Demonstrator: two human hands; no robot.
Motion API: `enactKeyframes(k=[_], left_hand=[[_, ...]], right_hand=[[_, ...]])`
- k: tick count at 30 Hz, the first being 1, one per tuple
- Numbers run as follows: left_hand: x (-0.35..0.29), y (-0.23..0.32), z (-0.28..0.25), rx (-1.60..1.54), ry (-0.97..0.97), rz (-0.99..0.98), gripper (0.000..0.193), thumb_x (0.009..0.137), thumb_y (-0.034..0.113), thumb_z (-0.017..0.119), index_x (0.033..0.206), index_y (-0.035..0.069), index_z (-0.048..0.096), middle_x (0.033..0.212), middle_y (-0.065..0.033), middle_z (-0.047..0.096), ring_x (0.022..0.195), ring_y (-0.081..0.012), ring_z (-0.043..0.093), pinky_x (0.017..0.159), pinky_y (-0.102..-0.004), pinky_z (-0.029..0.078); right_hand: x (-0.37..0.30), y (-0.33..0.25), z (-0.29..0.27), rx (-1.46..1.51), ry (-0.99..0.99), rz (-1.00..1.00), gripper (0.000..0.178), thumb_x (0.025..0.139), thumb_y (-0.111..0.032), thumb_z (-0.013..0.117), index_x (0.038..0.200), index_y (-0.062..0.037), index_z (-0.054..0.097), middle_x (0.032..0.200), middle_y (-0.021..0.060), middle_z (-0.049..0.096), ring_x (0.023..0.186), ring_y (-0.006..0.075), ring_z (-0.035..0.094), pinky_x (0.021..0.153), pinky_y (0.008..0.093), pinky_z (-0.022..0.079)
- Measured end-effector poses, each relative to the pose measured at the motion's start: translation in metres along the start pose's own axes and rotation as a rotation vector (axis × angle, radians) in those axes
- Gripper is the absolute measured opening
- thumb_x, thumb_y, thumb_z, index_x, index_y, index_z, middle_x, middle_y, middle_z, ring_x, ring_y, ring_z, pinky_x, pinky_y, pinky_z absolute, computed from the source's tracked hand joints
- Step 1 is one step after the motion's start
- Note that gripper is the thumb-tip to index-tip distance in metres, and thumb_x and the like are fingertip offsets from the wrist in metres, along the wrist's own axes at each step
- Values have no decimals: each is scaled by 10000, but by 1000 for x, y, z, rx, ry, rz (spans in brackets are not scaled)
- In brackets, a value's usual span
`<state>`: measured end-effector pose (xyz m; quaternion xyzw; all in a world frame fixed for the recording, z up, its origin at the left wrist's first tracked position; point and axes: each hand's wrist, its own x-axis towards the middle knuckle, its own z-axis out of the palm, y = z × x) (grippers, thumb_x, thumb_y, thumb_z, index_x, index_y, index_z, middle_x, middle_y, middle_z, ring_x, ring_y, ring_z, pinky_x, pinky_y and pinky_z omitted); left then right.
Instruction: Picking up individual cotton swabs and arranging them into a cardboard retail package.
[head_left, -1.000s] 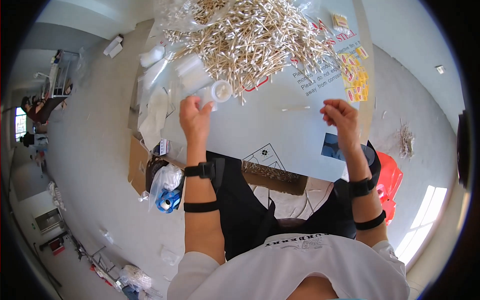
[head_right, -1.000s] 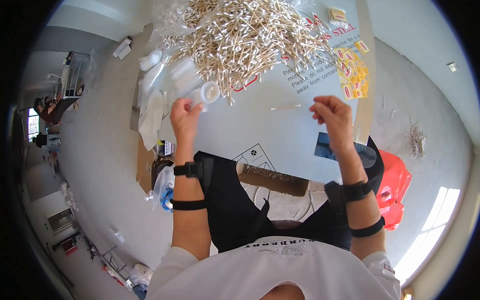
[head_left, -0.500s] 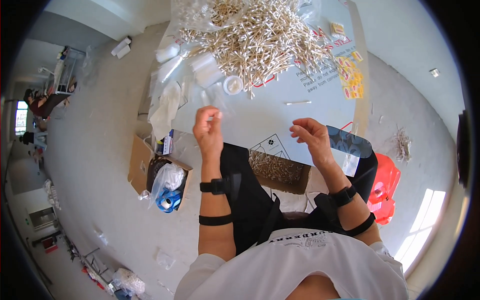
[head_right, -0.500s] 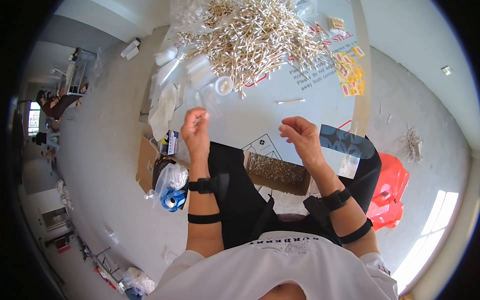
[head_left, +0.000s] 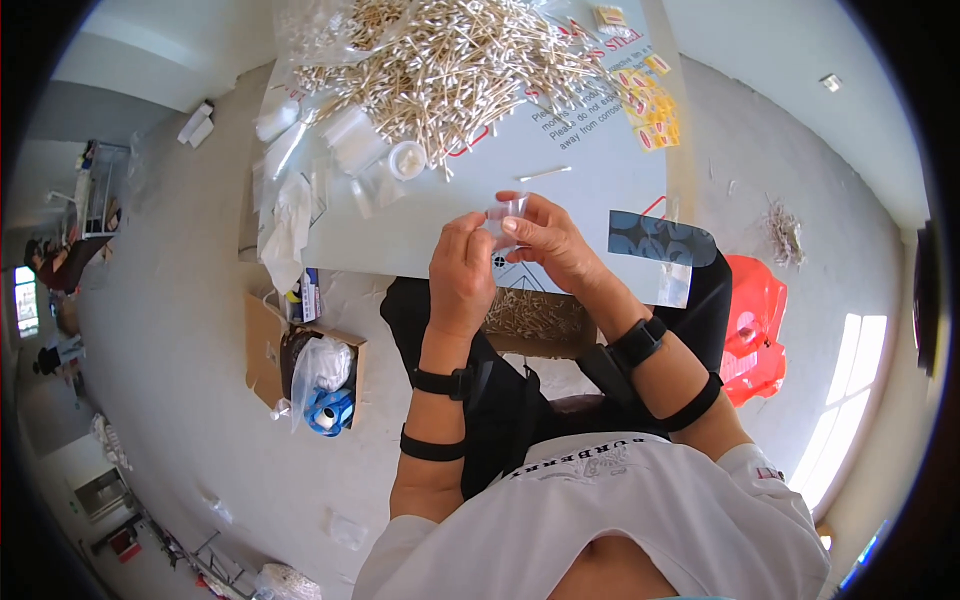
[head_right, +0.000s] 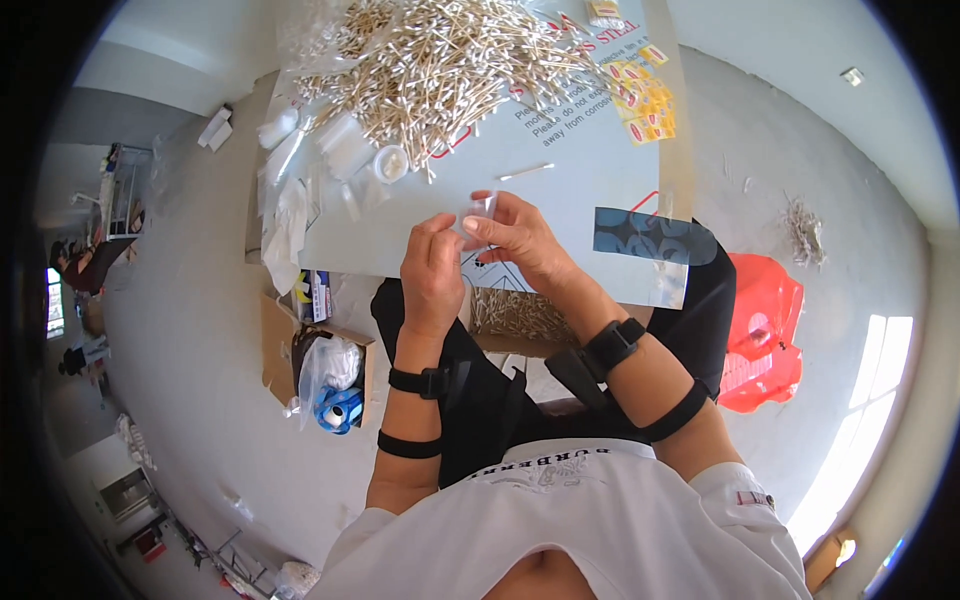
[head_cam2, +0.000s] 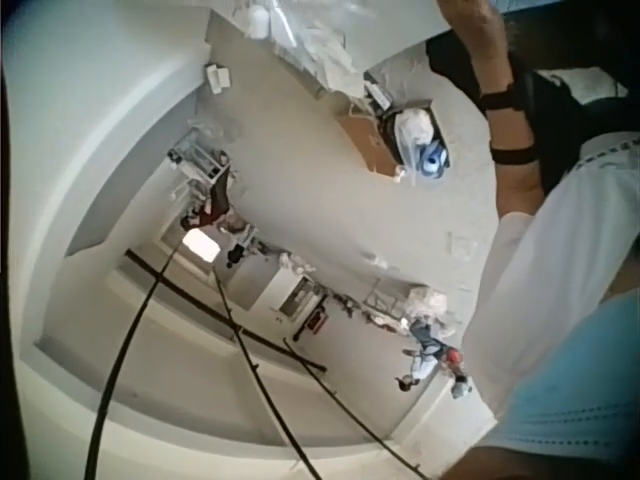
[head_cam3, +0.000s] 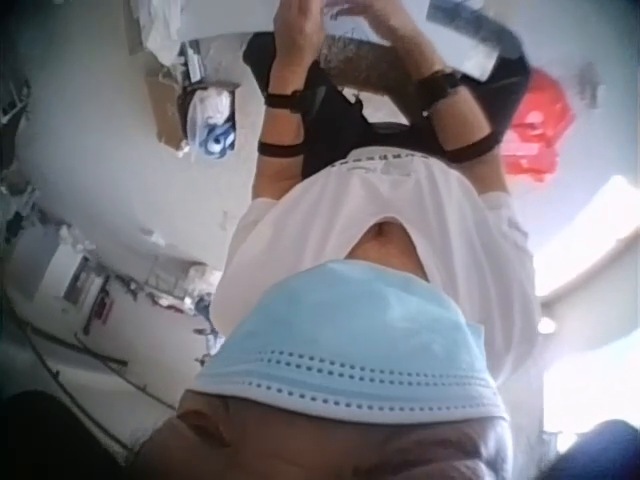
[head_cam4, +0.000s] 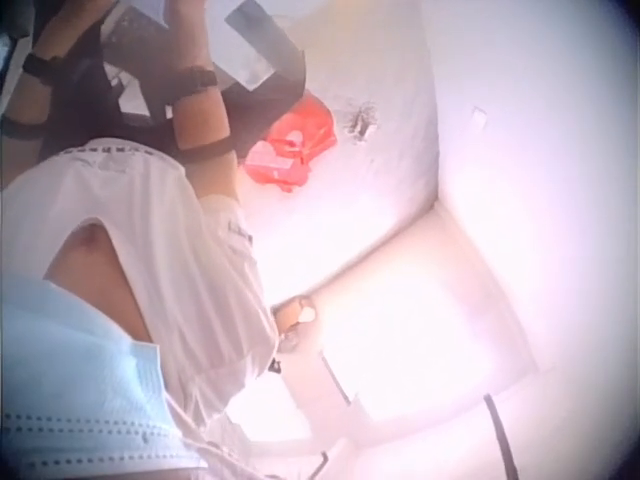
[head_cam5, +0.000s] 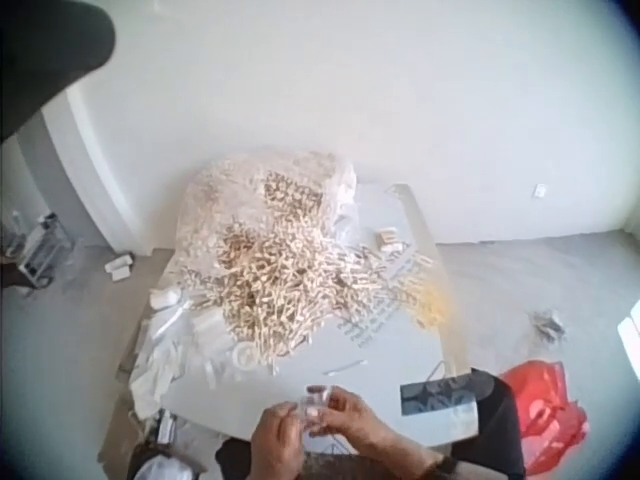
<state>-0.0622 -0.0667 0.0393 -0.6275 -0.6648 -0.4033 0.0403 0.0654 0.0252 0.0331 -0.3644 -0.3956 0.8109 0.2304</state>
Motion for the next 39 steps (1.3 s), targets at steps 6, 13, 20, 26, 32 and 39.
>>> enactKeyframes(k=[6,13,20,26,32,39], left_hand=[[13,-30,1,-234,67,-413,69,849,-10,597,913,16,598,909,-137,607,851,-346,599,723,-421,504],[70,-111,14,569,-191,-326,94,823,93,643,897,46,678,878,-133,611,908,-354,593,761,-449,506],[88,-113,13,529,-333,-406,84,815,86,594,819,29,655,860,-163,670,773,-386,642,714,-483,524],[56,-27,-5,-534,-176,-709,188,878,149,693,832,-25,638,714,-25,629,601,-119,537,569,-265,439],[30,18,1,-935,-286,-835,104,860,90,700,853,-4,656,718,-20,608,545,-62,482,471,-202,350],[8,25,-6,-813,-333,-878,32,834,-1,652,819,-26,638,678,-35,613,534,-75,485,492,-243,374]], right_hand=[[0,11,-20,42,92,26,99,877,-48,658,969,-26,689,944,92,711,723,67,580,644,217,465],[-18,8,-17,251,123,-109,336,816,25,683,1146,-22,649,880,54,679,755,84,596,677,210,467],[-13,5,-31,439,27,-109,469,773,76,697,1222,42,567,927,93,687,751,112,591,684,225,480],[-21,3,-27,370,-5,-112,441,758,74,694,1185,26,595,907,91,693,742,104,586,667,218,466],[-43,-4,-30,340,15,-58,332,776,44,702,1099,-8,651,853,42,667,716,85,574,637,216,448],[-57,-1,-57,548,126,-156,113,793,-24,736,889,-39,678,746,-30,613,593,48,463,539,224,384]])
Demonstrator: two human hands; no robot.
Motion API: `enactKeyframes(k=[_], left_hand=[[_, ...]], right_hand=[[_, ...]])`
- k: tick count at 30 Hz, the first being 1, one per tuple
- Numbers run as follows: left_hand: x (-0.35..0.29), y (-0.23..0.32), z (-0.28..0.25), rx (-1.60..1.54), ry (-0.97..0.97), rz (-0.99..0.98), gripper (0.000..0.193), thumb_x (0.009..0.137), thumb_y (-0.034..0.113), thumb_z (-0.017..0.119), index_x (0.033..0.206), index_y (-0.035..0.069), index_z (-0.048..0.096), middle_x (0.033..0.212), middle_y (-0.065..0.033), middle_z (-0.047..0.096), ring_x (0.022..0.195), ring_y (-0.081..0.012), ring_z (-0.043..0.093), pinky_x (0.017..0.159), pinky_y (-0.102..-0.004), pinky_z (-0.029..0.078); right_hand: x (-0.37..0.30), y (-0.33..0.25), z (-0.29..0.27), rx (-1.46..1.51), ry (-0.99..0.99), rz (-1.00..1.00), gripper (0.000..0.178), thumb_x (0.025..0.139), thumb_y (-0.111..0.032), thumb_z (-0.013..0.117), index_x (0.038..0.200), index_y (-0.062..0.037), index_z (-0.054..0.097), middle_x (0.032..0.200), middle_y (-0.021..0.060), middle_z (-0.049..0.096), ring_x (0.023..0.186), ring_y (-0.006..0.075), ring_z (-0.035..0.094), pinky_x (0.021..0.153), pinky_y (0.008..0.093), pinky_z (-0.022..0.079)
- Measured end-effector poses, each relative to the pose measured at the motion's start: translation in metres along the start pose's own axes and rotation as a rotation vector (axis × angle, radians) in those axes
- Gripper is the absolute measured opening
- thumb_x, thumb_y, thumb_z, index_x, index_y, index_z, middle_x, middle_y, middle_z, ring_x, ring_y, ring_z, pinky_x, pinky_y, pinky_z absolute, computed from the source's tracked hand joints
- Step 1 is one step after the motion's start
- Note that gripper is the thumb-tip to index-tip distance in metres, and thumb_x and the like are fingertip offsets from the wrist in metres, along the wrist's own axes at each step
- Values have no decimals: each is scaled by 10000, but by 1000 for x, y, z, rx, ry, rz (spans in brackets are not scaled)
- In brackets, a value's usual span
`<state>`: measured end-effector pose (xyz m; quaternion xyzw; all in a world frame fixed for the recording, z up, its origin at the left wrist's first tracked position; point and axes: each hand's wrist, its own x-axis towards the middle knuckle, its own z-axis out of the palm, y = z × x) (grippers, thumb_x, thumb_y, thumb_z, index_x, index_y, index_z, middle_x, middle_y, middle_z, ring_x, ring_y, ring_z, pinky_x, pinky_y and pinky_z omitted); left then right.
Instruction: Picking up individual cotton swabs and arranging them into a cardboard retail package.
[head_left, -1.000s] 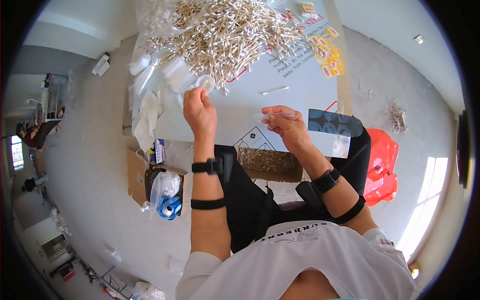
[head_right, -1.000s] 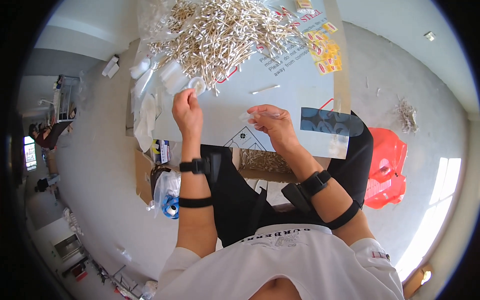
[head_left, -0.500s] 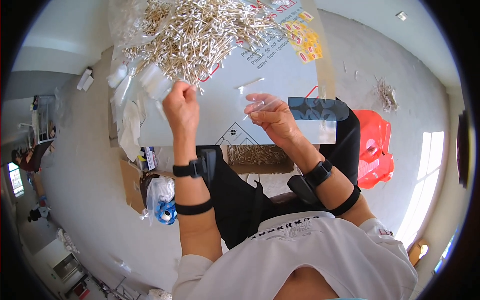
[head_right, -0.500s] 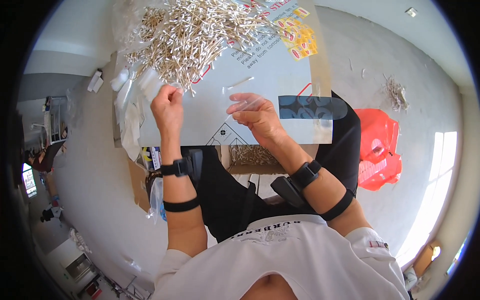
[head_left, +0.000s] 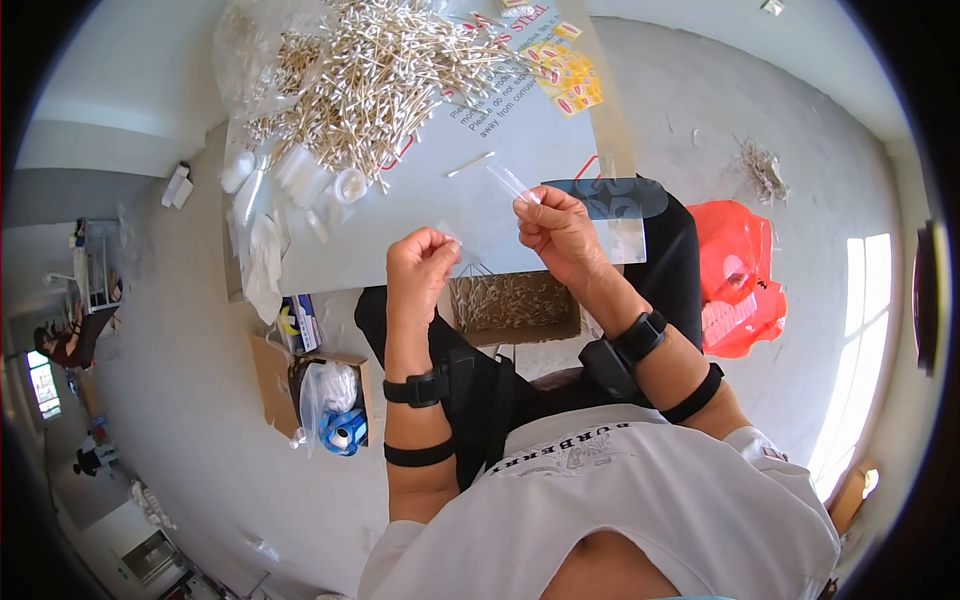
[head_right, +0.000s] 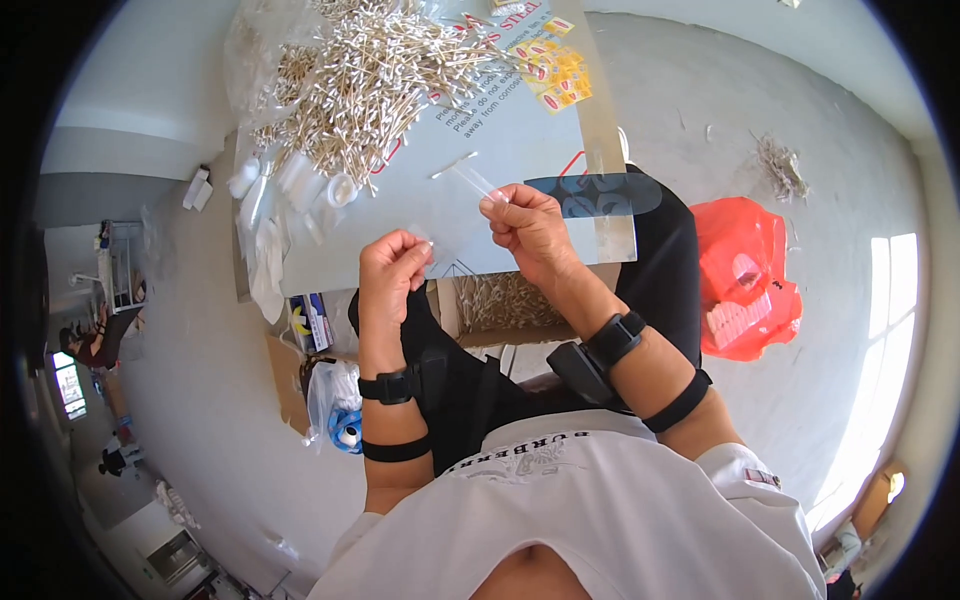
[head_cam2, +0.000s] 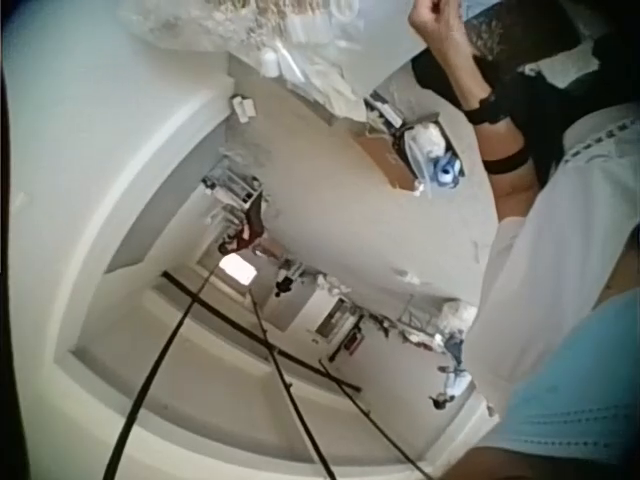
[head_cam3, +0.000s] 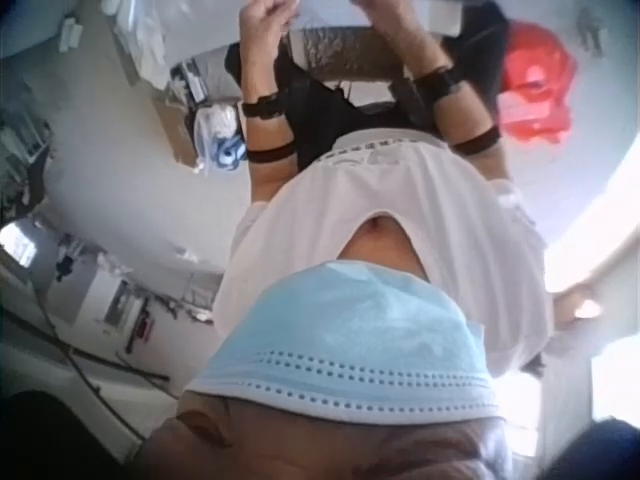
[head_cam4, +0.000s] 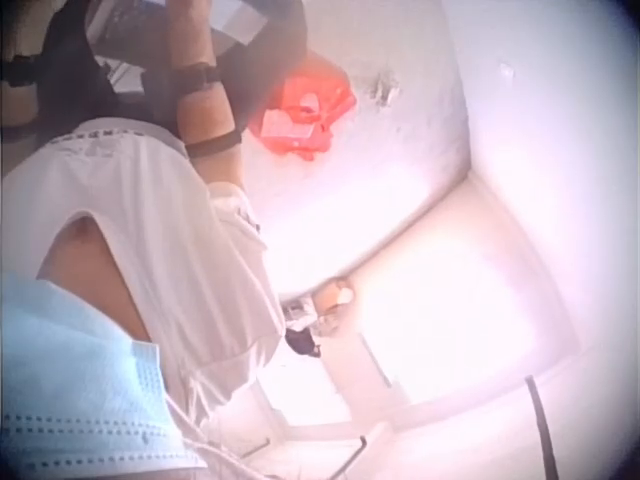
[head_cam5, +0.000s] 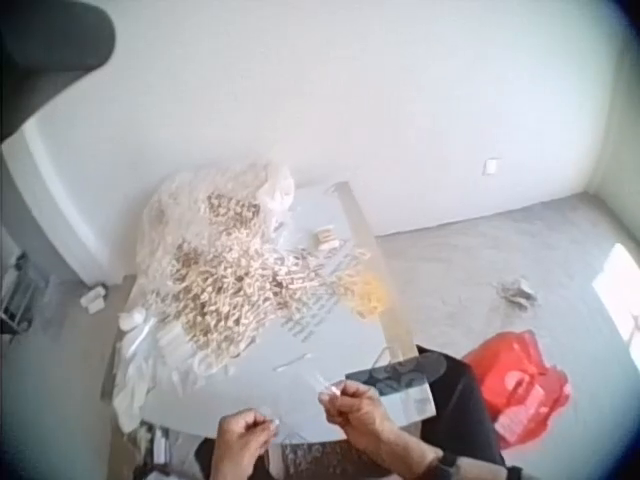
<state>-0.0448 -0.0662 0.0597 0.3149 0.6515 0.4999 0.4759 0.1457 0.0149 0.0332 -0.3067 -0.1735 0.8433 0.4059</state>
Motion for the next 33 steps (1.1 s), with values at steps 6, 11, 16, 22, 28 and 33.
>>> enactKeyframes(k=[6,11,16,22,28,33], left_hand=[[-19,37,30,813,222,747,196,757,-37,670,950,-8,652,857,-134,574,852,-338,571,726,-417,482],[-27,49,60,852,-194,780,157,756,-42,673,909,-12,660,833,-138,589,774,-320,594,692,-383,487],[-34,28,79,632,-196,497,109,763,3,705,756,-11,597,674,-105,583,622,-265,584,590,-356,471],[-26,9,105,313,-107,205,189,816,40,723,714,-11,573,582,-25,575,547,-75,501,505,-260,409],[-23,7,136,248,-178,178,224,807,53,758,701,-5,570,593,-4,576,562,-52,473,505,-235,402],[-19,6,143,5,-277,-90,214,809,24,746,691,7,569,609,7,572,530,-64,458,494,-232,391]], right_hand=[[-16,-25,-2,-854,-27,-291,70,752,-26,708,725,18,661,617,-13,595,603,44,484,548,232,401],[-35,-47,0,-1060,-199,-198,88,701,-25,678,739,45,640,577,45,576,574,70,504,540,275,432],[-43,-51,-10,-1168,-115,-513,113,697,-7,688,798,23,646,619,50,580,597,89,516,574,281,444],[-57,-51,-21,-966,-23,-221,167,889,-125,685,814,16,636,680,-11,571,630,43,488,581,230,432],[-60,-53,-44,-905,38,-277,245,871,-141,649,733,53,592,610,80,575,592,95,506,555,295,438],[-67,-72,-52,-1037,44,-376,244,856,-124,645,719,51,543,580,125,498,554,137,452,525,339,401]])
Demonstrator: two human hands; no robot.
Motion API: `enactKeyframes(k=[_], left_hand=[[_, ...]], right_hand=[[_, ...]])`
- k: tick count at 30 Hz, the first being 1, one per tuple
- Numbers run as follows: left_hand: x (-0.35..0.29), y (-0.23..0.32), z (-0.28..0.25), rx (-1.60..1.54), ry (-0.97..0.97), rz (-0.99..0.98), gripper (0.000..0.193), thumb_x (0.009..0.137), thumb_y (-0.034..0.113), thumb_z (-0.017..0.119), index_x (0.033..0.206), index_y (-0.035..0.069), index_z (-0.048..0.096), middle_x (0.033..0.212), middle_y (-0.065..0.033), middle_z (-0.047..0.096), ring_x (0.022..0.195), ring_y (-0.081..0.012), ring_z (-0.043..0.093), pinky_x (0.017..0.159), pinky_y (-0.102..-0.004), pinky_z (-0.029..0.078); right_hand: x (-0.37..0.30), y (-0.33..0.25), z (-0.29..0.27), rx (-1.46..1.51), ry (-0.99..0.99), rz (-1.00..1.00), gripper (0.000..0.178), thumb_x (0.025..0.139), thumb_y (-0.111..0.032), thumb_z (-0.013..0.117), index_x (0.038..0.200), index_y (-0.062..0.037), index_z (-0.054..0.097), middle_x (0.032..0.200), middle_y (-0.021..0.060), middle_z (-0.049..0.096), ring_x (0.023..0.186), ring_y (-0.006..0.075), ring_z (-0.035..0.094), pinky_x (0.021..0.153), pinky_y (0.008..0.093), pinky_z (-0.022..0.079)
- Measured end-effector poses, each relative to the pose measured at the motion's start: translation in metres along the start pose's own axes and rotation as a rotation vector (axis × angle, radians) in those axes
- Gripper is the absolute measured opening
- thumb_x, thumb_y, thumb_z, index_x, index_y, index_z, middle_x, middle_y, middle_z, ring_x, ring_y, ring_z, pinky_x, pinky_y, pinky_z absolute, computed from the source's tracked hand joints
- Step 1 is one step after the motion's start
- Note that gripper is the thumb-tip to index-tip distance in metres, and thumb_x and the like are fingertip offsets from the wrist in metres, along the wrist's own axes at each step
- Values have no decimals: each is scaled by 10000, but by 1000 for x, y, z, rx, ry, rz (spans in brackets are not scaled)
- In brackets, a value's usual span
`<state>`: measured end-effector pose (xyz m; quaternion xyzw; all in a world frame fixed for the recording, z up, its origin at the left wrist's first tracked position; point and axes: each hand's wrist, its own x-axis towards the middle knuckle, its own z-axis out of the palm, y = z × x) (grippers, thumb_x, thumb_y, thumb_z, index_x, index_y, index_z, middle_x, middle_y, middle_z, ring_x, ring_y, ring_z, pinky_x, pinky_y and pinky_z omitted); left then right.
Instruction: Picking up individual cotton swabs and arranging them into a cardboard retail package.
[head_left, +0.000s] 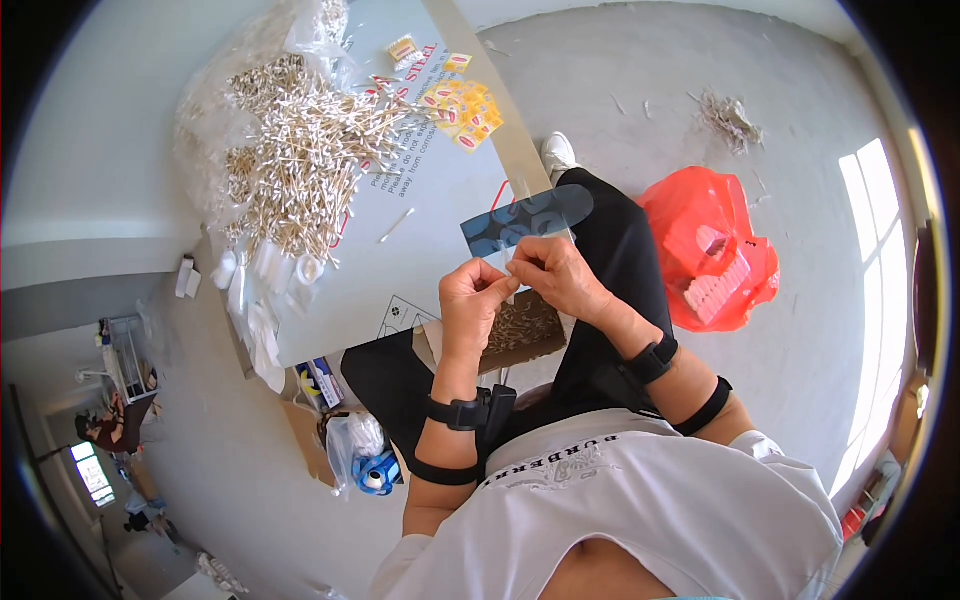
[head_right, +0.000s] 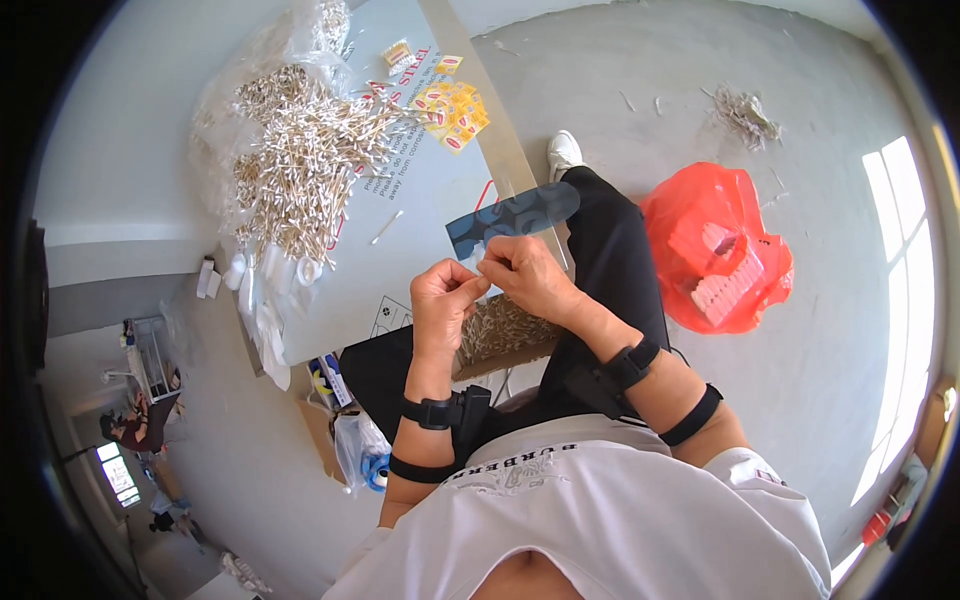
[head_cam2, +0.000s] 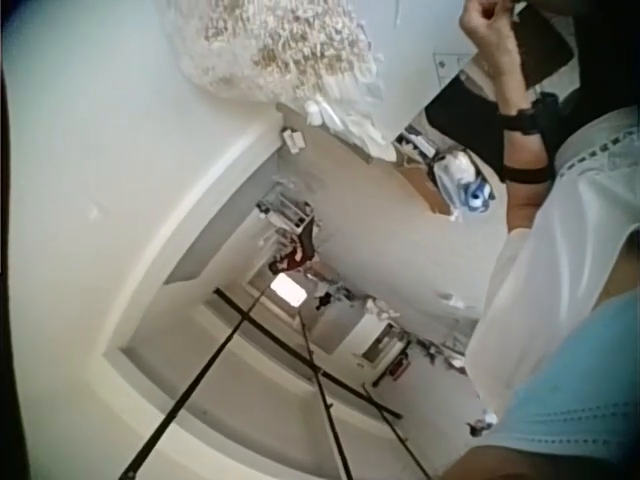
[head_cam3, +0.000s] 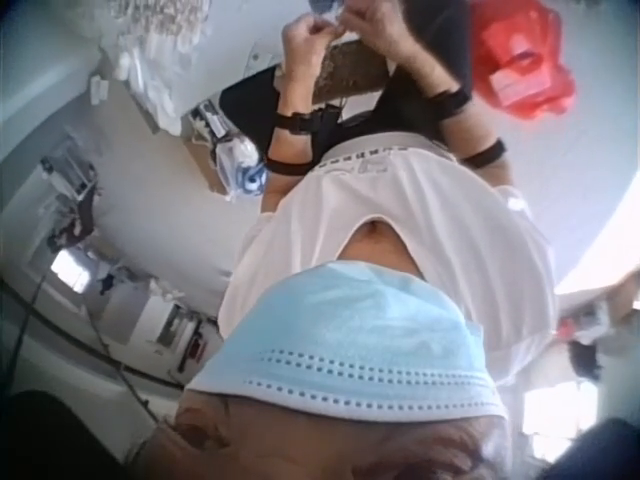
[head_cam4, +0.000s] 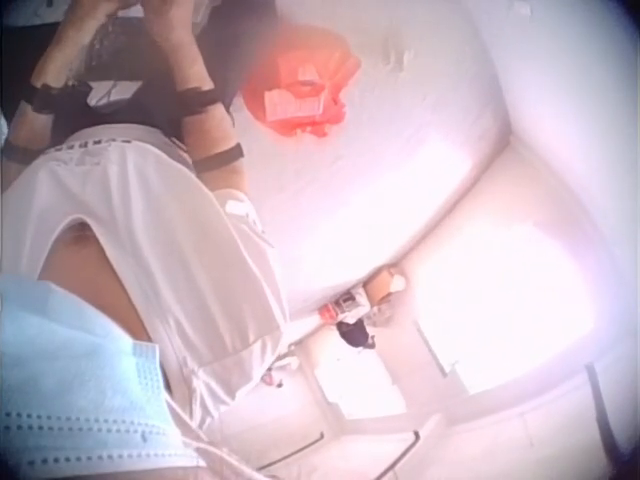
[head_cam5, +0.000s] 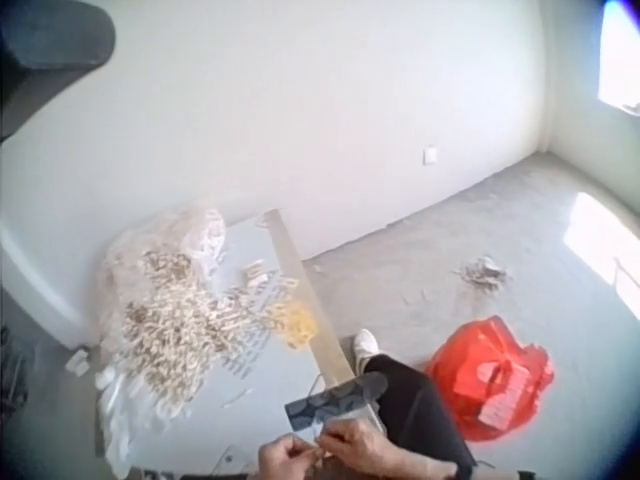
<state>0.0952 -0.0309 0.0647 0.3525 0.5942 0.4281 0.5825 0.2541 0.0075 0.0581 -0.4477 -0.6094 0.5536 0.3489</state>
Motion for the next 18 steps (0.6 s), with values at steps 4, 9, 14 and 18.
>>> enactKeyframes(k=[4,9,14,18], left_hand=[[6,-8,3,-224,-46,-84,190,797,-19,725,708,5,559,619,7,559,550,-82,473,504,-262,396],[18,-10,26,603,167,636,155,795,-117,611,872,17,605,750,-7,570,699,-94,555,612,-264,470],[39,-1,45,439,0,624,171,816,-96,604,949,11,613,754,-97,597,645,-185,599,561,-293,460],[63,13,62,157,-88,290,25,894,-8,638,883,-7,616,705,-23,611,548,-53,557,424,-195,411]], right_hand=[[-3,4,-19,-161,12,-101,210,825,-96,636,706,32,519,614,164,527,570,268,537,541,399,424],[-8,-3,-23,-538,26,-391,114,749,-49,634,711,-7,536,717,172,595,654,385,577,572,456,469],[-22,19,-28,-153,201,-118,179,862,-151,652,795,3,591,670,85,587,587,216,578,511,352,453],[-30,34,-40,653,328,440,303,946,-298,646,854,-10,637,699,-8,583,606,49,511,492,232,413]])
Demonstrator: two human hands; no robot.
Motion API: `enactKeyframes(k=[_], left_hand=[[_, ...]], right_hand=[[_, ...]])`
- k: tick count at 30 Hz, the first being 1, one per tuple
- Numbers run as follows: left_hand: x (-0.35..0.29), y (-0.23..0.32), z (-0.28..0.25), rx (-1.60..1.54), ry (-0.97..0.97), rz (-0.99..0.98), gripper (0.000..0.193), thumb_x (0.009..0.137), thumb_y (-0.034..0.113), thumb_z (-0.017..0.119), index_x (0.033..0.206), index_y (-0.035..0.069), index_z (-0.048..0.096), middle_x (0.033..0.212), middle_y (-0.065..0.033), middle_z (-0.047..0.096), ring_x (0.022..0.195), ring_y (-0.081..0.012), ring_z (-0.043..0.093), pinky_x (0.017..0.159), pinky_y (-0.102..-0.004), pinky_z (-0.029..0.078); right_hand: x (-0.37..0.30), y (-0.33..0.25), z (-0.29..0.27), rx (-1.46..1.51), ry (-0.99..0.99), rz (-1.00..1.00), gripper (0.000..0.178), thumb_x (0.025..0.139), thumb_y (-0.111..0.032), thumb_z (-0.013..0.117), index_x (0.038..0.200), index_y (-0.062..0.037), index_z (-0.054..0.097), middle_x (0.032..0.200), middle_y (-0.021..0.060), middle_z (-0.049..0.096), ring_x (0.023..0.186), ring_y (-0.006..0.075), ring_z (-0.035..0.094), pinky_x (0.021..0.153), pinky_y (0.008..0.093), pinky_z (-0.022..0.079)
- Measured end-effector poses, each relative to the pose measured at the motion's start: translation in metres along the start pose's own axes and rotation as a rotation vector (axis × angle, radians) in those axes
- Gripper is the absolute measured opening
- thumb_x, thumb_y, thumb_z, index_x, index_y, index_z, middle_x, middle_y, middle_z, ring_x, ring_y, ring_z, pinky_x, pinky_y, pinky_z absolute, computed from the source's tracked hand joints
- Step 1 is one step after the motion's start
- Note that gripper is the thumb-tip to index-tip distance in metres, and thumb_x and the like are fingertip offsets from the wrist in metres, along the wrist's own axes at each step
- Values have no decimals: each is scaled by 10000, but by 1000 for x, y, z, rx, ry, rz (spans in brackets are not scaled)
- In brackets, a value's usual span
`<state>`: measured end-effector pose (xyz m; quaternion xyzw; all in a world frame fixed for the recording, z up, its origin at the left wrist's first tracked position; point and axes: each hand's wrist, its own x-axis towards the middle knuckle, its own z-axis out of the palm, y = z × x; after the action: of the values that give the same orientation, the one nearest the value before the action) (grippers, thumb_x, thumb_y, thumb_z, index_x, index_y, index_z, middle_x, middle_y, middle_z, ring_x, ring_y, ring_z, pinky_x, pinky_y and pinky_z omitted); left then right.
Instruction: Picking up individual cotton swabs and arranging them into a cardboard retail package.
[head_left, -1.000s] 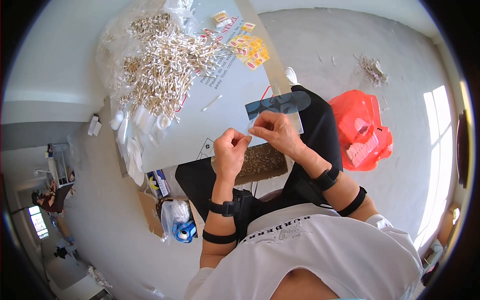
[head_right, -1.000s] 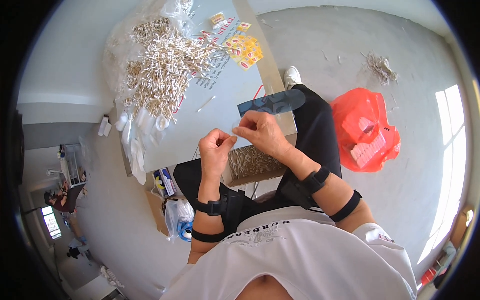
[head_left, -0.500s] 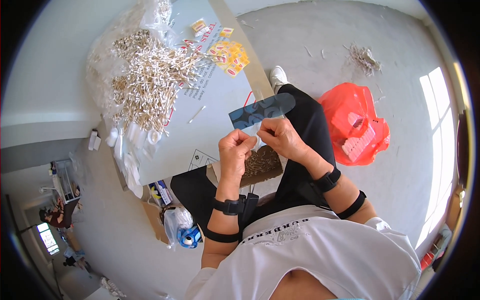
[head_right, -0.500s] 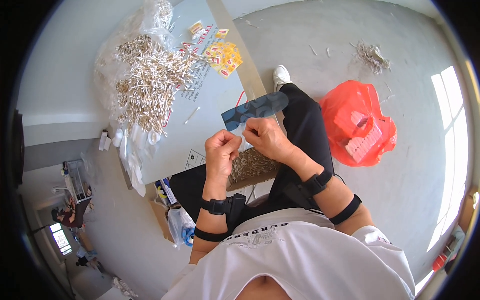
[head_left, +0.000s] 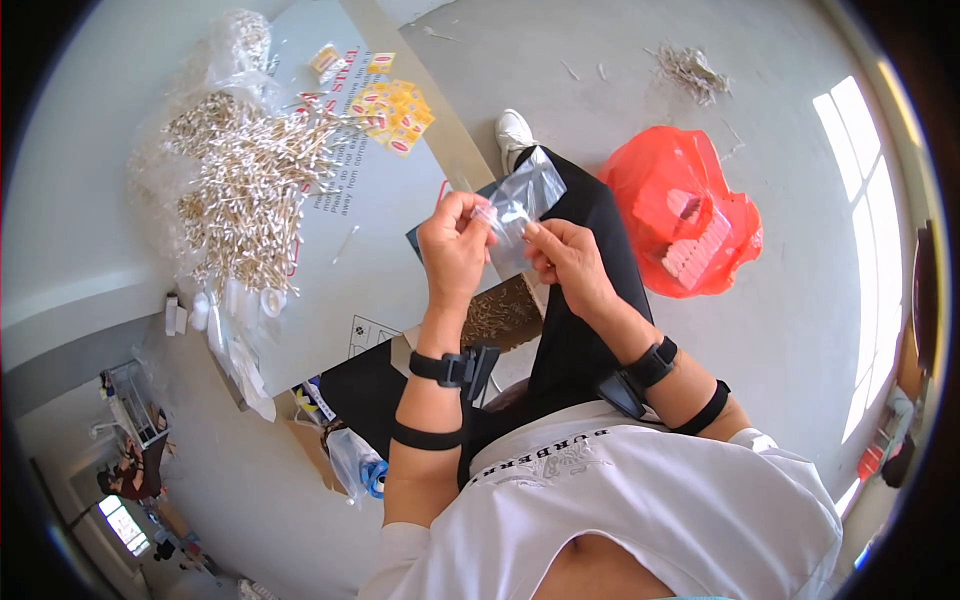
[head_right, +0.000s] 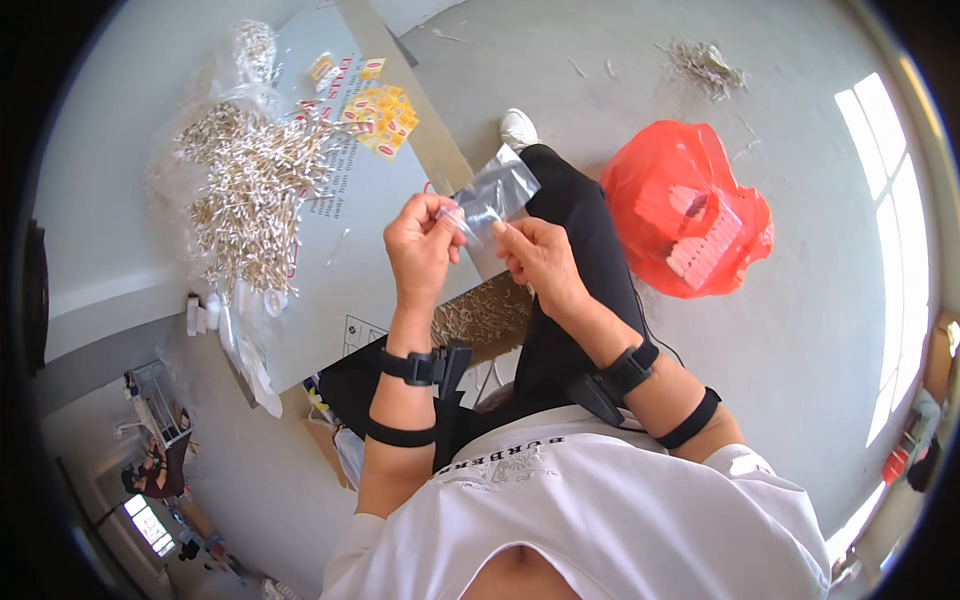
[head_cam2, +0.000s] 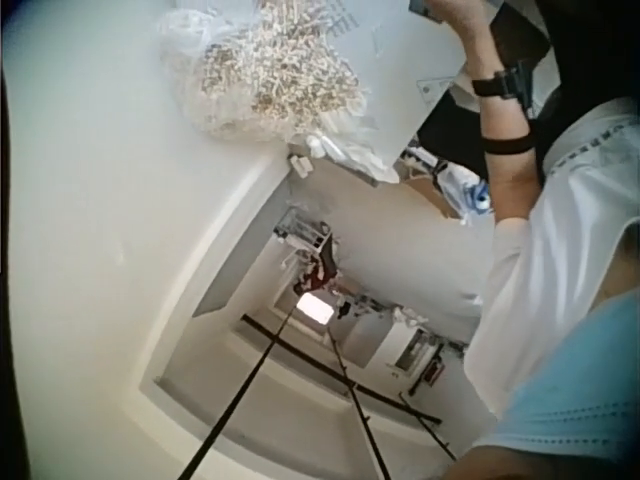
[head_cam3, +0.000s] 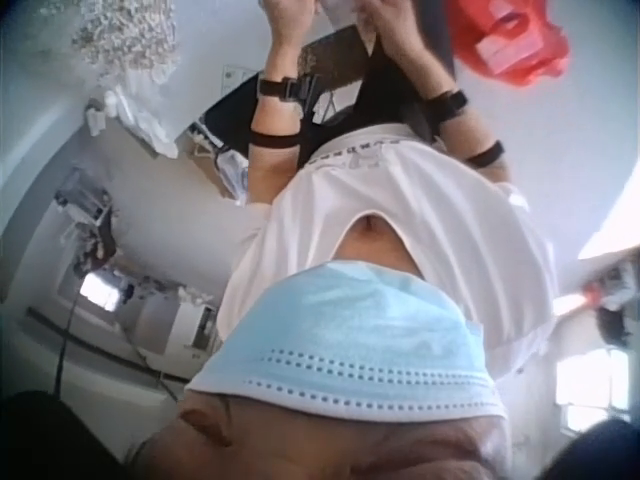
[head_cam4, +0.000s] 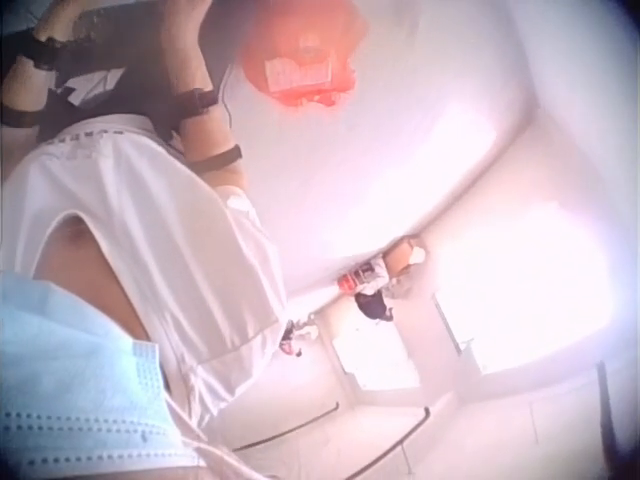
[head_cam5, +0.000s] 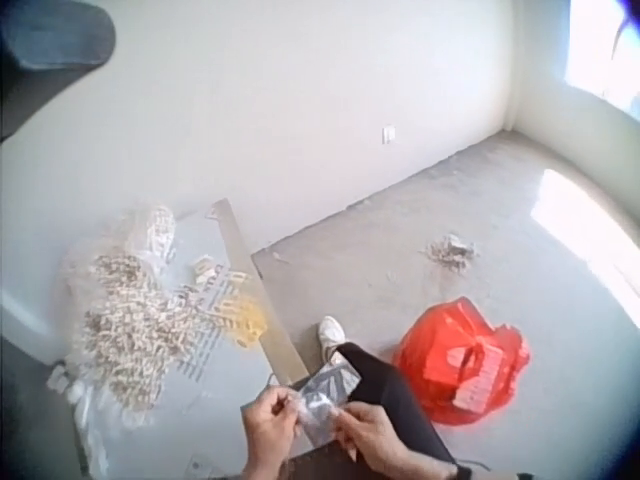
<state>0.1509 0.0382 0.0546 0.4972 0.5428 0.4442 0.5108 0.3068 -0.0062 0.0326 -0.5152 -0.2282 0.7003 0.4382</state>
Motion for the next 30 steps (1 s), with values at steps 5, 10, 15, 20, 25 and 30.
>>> enactKeyframes(k=[5,10,15,20,25,30], left_hand=[[51,-12,45,-80,-120,-6,35,892,2,633,896,-33,638,719,-35,627,561,-73,590,438,-208,457],[98,-40,49,565,-166,576,136,780,58,728,914,66,703,788,-54,645,694,-227,632,611,-374,521],[105,-47,51,991,-232,676,164,750,144,748,909,121,722,873,-31,629,923,-241,576,836,-385,457],[104,-52,41,1043,-270,696,184,747,156,748,928,134,717,878,-18,620,935,-232,559,847,-381,442],[101,-49,32,996,-293,728,167,757,151,738,920,128,714,864,-19,606,927,-231,553,831,-384,440],[96,-44,24,991,-330,763,115,802,133,689,908,98,713,866,-22,608,935,-231,552,826,-391,441]], right_hand=[[43,-8,-19,494,52,-28,177,921,-182,674,904,-7,664,771,22,633,629,58,522,508,197,422],[73,-14,-21,127,359,-254,144,888,-96,675,785,5,678,651,-1,580,543,54,474,479,206,373],[94,10,-32,-38,497,-283,178,850,-84,686,723,39,674,603,7,586,560,65,495,508,246,396],[99,22,-29,-97,502,-271,170,850,-93,682,741,37,684,592,8,583,560,62,498,515,251,405],[90,27,-24,-84,472,-275,181,865,-109,682,756,35,686,598,-2,578,561,51,490,507,239,393],[74,27,-16,16,424,-252,188,889,-138,688,802,28,696,621,-17,576,558,45,477,499,222,374]])
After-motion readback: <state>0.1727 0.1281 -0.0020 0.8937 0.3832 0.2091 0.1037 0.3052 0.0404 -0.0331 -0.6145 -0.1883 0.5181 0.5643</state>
